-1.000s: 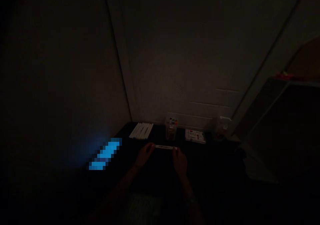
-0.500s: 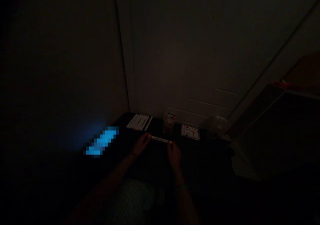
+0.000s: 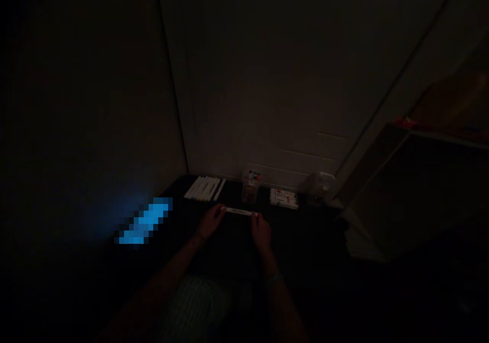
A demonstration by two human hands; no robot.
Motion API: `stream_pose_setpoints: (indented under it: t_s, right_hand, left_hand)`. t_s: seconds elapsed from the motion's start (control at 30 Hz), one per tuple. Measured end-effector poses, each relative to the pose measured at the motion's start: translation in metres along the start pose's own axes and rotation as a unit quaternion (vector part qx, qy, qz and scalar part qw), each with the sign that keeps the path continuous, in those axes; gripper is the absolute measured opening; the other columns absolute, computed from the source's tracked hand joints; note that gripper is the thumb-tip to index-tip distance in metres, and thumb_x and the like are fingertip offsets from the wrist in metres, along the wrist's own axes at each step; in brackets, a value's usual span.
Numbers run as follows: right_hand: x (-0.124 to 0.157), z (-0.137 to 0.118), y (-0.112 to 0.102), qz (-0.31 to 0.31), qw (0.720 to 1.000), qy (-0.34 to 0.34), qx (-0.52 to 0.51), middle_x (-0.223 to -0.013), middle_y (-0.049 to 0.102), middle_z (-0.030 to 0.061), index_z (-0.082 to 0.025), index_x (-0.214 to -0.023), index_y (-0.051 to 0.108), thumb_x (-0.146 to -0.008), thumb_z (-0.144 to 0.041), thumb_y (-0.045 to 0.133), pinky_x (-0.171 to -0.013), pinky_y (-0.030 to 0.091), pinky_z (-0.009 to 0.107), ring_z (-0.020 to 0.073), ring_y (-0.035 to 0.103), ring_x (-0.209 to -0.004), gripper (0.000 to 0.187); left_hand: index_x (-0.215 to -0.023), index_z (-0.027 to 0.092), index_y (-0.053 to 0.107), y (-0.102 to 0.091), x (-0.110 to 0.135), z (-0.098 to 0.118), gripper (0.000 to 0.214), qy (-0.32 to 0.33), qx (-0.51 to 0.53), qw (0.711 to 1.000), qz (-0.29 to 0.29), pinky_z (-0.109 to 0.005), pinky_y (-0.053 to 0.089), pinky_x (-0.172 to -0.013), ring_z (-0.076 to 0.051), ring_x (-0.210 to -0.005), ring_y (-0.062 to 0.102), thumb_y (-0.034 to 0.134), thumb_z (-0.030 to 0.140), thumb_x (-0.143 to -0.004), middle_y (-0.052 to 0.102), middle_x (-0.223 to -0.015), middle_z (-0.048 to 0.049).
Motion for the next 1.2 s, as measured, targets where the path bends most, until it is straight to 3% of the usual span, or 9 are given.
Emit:
stream_pose_setpoints:
  t_s: [0.2,0.9,1.2]
  right_hand:
    - [-0.001,0.0048,0.0009,-0.011,0.999,0.029,-0.013,-0.077,0.059,0.0017,-0.021,-0.09,0.05,-0.084,-0.05,0.013,-0.059,0.034,0.02,0.0122,0.054,-0.069,0.047]
    - [0.0013,-0.0008,-0.0023,-0.011,1.0,0.0,-0.007,-0.071,0.059,0.0005,-0.021,-0.08,0.053,-0.084,-0.047,0.017,-0.056,0.032,0.019,0.0113,0.053,-0.065,0.045]
    - [0.0014,-0.0045,-0.0037,-0.013,1.0,0.012,-0.004,-0.081,0.061,0.0014,-0.022,-0.09,0.053,-0.084,-0.046,0.023,-0.061,0.034,0.019,0.0123,0.055,-0.073,0.039]
  left_hand:
    - [-0.089,0.025,0.055,0.0018,0.0029,0.0042,0.033,-0.021,-0.028,0.999,-0.017,-0.019,0.033,-0.055,-0.009,-0.063,0.05,0.035,0.048,-0.076,0.057,-0.073,0.0028]
    - [-0.089,0.021,0.053,-0.0023,0.0053,0.0016,0.033,0.022,0.006,1.0,0.008,-0.022,0.039,-0.068,-0.011,-0.073,0.052,0.032,0.044,-0.078,0.058,-0.082,-0.0002]
    - [-0.089,0.021,0.051,-0.0032,0.0066,0.0049,0.032,0.016,0.004,1.0,-0.012,-0.023,0.039,-0.07,-0.012,-0.075,0.052,0.03,0.043,-0.079,0.057,-0.083,-0.0009]
Point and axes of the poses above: each hand's wrist, its own x-axis away from the middle knuckle, its own y-axis out of the palm, z = x × y, the point moved 3 cm from there along -x, towards the middle knuckle
